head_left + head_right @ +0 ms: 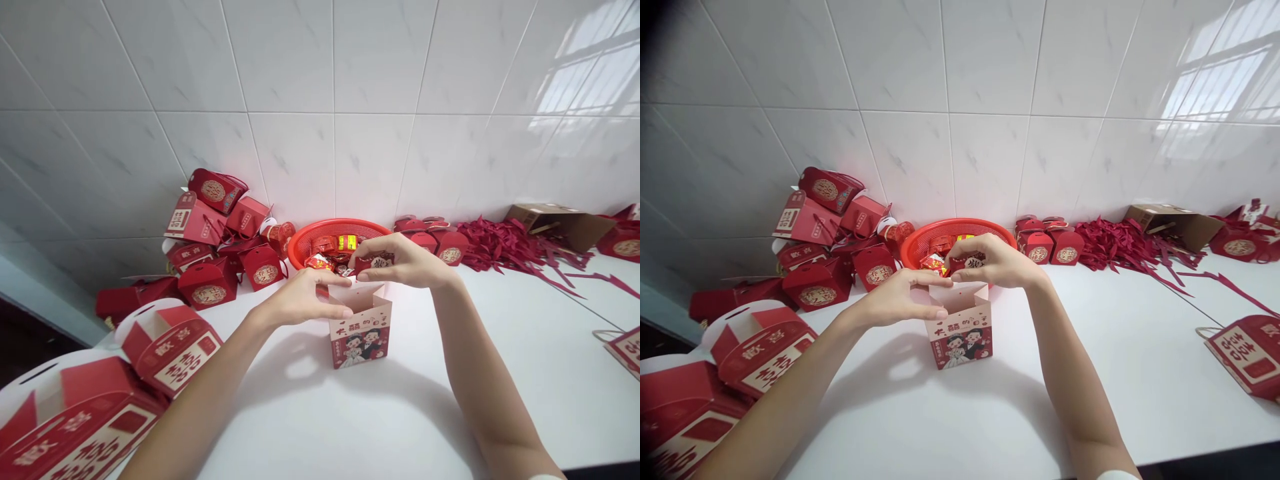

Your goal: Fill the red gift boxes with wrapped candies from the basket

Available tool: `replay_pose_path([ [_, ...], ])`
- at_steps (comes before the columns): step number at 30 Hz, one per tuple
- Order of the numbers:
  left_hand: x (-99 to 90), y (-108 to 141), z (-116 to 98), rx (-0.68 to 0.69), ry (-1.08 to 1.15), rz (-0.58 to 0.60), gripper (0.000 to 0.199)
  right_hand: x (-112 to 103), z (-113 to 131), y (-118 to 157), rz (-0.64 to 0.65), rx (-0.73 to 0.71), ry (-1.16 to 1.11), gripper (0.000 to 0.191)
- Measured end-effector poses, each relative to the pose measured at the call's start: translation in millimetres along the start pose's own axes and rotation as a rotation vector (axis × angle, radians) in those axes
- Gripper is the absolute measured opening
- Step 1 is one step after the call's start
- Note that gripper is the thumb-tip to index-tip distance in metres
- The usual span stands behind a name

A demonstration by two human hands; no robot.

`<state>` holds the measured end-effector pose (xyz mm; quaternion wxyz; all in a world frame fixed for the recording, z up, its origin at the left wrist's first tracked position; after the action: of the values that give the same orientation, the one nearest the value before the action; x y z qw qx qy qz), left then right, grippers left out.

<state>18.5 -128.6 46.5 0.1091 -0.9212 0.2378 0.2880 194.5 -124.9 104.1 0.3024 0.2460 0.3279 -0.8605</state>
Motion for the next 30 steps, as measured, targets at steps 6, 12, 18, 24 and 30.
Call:
replay_pose_path([
  [6,2.1,0,-4,0.065,0.042,0.039,0.054,8,-2,-1,0.091,0.024,-0.02,0.02],
  [12,-0.3,0,-1,0.048,-0.025,0.006,0.061,6,1,-1,0.064,0.025,0.007,0.02],
  [18,1.3,0,0,0.041,-0.03,0.02,0.06,-1,5,5,0.014,0.024,-0.035,0.021],
  [24,1.7,3,-5,0.179,-0.054,-0.011,0.032,-16,2,14,-0.118,0.086,-0.038,0.029],
  [30,5.5,4,-8,0.298,-0.121,-0.016,0.022,-9,-22,36,-0.184,0.15,0.02,0.038],
])
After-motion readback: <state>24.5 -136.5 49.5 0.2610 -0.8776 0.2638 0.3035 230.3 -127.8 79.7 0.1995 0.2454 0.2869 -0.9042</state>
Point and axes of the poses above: each hand's wrist, its own y-axis away from the middle knuckle, its own x-axis out of the palm, z = x × y, the point moved 5 cm from there along -y, towards the middle knuckle
